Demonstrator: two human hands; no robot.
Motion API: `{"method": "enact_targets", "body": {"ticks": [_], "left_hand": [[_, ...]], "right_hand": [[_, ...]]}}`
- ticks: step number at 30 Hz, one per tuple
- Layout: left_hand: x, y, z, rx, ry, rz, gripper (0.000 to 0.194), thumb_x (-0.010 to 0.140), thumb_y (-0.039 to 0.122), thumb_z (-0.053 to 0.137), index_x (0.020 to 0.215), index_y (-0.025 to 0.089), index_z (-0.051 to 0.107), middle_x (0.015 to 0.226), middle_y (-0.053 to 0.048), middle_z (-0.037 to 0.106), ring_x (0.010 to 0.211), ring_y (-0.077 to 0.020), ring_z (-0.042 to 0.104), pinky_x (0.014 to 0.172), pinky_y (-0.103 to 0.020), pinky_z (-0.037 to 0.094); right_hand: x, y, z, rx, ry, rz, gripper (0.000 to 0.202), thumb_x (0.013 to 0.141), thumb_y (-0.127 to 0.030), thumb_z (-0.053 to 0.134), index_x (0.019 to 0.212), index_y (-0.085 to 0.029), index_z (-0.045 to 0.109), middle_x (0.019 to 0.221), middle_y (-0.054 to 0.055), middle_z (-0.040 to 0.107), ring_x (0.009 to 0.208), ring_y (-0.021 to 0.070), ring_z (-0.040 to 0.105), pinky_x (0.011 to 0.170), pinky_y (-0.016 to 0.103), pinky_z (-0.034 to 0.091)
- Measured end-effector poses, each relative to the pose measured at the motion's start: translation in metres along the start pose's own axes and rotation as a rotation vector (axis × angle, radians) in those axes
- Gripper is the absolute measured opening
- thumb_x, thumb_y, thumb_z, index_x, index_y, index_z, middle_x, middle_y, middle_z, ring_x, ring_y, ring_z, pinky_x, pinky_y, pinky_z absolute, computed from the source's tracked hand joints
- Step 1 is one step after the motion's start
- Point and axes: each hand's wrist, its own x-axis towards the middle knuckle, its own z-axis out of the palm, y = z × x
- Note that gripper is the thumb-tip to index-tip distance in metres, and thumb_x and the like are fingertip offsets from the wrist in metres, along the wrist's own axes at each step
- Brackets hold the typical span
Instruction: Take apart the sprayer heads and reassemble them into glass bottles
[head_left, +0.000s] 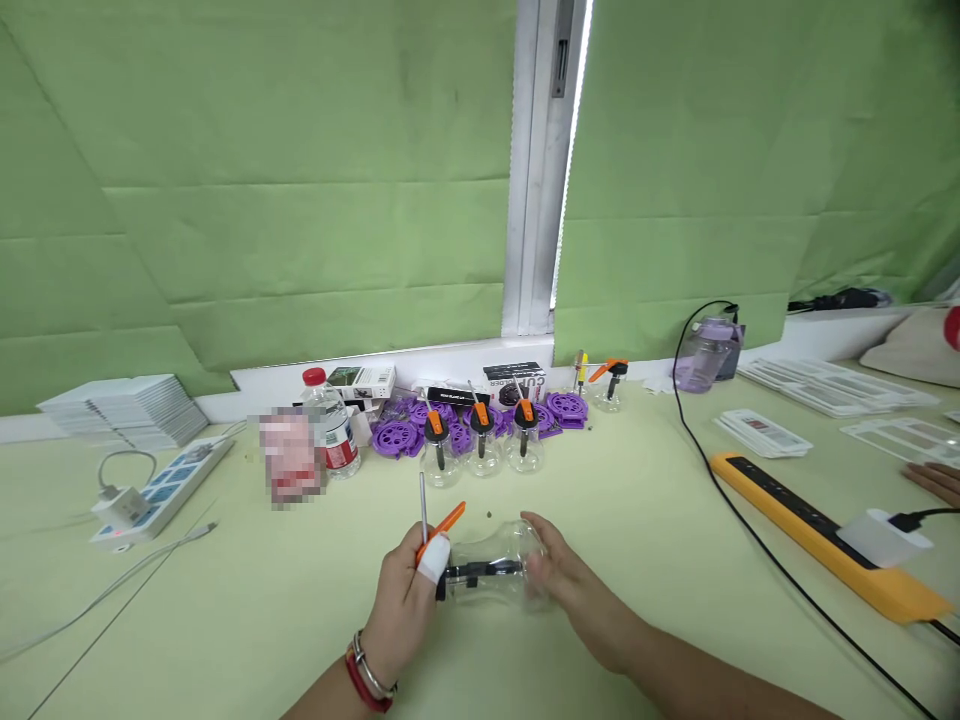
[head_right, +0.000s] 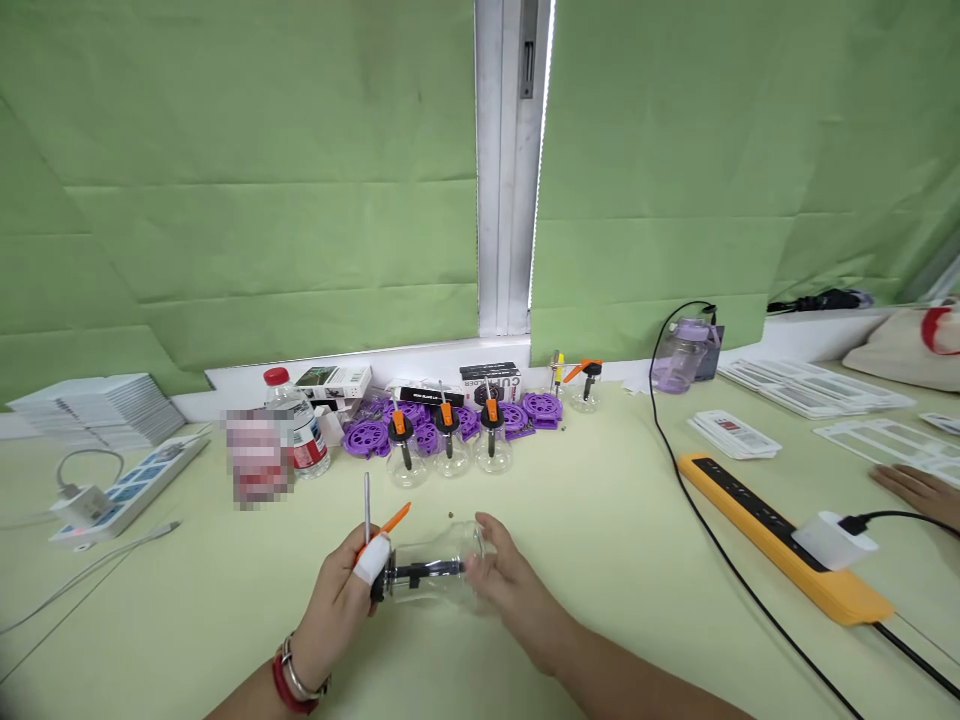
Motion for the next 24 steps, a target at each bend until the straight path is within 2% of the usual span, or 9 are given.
{"method": "enact_targets", "body": {"ticks": [2, 3, 6, 8, 13, 15, 18, 21, 24], "left_hand": [[0.001, 0.002, 0.001, -0.057, -0.022, -0.041, 0.033, 0.086, 0.048, 0.041, 0.069, 0.019, 0.041, 0.054, 0.006, 0.037, 0.044, -0.0074, 0.036, 0.041, -0.019, 0.031], [0.002, 0.004, 0.001, -0.089, -0.036, -0.067, 0.034, 0.085, 0.049, 0.042, 0.069, 0.019, 0.041, 0.054, 0.006, 0.037, 0.042, -0.0071, 0.036, 0.040, -0.019, 0.031], [0.003, 0.007, 0.004, -0.188, -0.057, -0.170, 0.038, 0.084, 0.052, 0.041, 0.065, 0.019, 0.041, 0.052, 0.007, 0.035, 0.037, -0.0066, 0.035, 0.035, -0.019, 0.030], [0.004, 0.007, 0.006, -0.219, -0.051, -0.197, 0.039, 0.084, 0.052, 0.041, 0.064, 0.019, 0.041, 0.051, 0.007, 0.035, 0.036, -0.0065, 0.034, 0.034, -0.019, 0.030], [0.004, -0.001, 0.007, -0.164, -0.067, -0.106, 0.035, 0.083, 0.049, 0.046, 0.066, 0.019, 0.042, 0.053, 0.006, 0.037, 0.039, -0.0062, 0.036, 0.037, -0.018, 0.031], [0.005, -0.003, 0.006, -0.184, -0.087, -0.129, 0.035, 0.084, 0.049, 0.044, 0.065, 0.019, 0.042, 0.053, 0.006, 0.038, 0.039, -0.0063, 0.036, 0.036, -0.018, 0.030], [0.005, 0.000, 0.006, -0.242, -0.069, -0.203, 0.037, 0.084, 0.051, 0.042, 0.065, 0.019, 0.042, 0.053, 0.006, 0.037, 0.038, -0.0069, 0.035, 0.033, -0.019, 0.028], [0.001, 0.006, 0.008, -0.176, -0.076, -0.125, 0.036, 0.083, 0.050, 0.044, 0.066, 0.019, 0.042, 0.050, 0.007, 0.036, 0.038, -0.0071, 0.035, 0.035, -0.019, 0.029], [-0.001, 0.008, 0.009, -0.106, -0.109, -0.062, 0.036, 0.081, 0.050, 0.048, 0.065, 0.019, 0.043, 0.049, 0.007, 0.038, 0.038, -0.0068, 0.037, 0.037, -0.019, 0.030]], "right_hand": [[-0.004, -0.004, -0.004, 0.128, -0.129, 0.170, 0.064, 0.081, -0.069, 0.032, 0.129, -0.027, 0.033, 0.111, 0.011, 0.051, 0.086, 0.0206, 0.060, 0.068, 0.036, 0.051], [-0.006, -0.005, -0.006, 0.113, -0.161, 0.167, 0.064, 0.079, -0.068, 0.038, 0.129, -0.028, 0.032, 0.109, 0.010, 0.050, 0.081, 0.0194, 0.061, 0.064, 0.035, 0.051], [-0.010, -0.006, -0.016, -0.107, -0.101, -0.145, 0.068, 0.067, -0.053, 0.067, 0.125, -0.028, 0.039, 0.124, 0.011, 0.042, 0.104, 0.0232, 0.053, 0.083, 0.038, 0.047], [-0.009, -0.006, -0.020, -0.143, -0.056, -0.244, 0.063, 0.067, -0.052, 0.067, 0.119, -0.027, 0.044, 0.130, 0.013, 0.038, 0.116, 0.0258, 0.044, 0.091, 0.040, 0.043], [-0.005, -0.008, -0.018, 0.119, -0.229, 0.231, 0.059, 0.080, -0.067, 0.034, 0.120, -0.024, 0.038, 0.108, 0.013, 0.053, 0.086, 0.0243, 0.061, 0.065, 0.041, 0.052], [-0.008, -0.011, -0.018, -0.021, -0.231, 0.120, 0.062, 0.075, -0.061, 0.051, 0.123, -0.024, 0.039, 0.114, 0.013, 0.051, 0.095, 0.0258, 0.059, 0.074, 0.043, 0.051], [-0.010, -0.012, -0.022, -0.297, -0.120, -0.255, 0.077, 0.061, -0.043, 0.073, 0.129, -0.026, 0.040, 0.137, 0.014, 0.033, 0.126, 0.0288, 0.035, 0.101, 0.045, 0.034], [-0.008, -0.010, -0.023, -0.235, -0.195, -0.157, 0.081, 0.069, -0.046, 0.066, 0.138, -0.025, 0.029, 0.137, 0.017, 0.034, 0.120, 0.0284, 0.045, 0.093, 0.045, 0.042], [-0.007, -0.008, -0.022, -0.286, -0.336, -0.057, 0.071, 0.069, -0.044, 0.066, 0.132, -0.022, 0.041, 0.124, 0.016, 0.049, 0.106, 0.0270, 0.056, 0.085, 0.042, 0.048]]}}
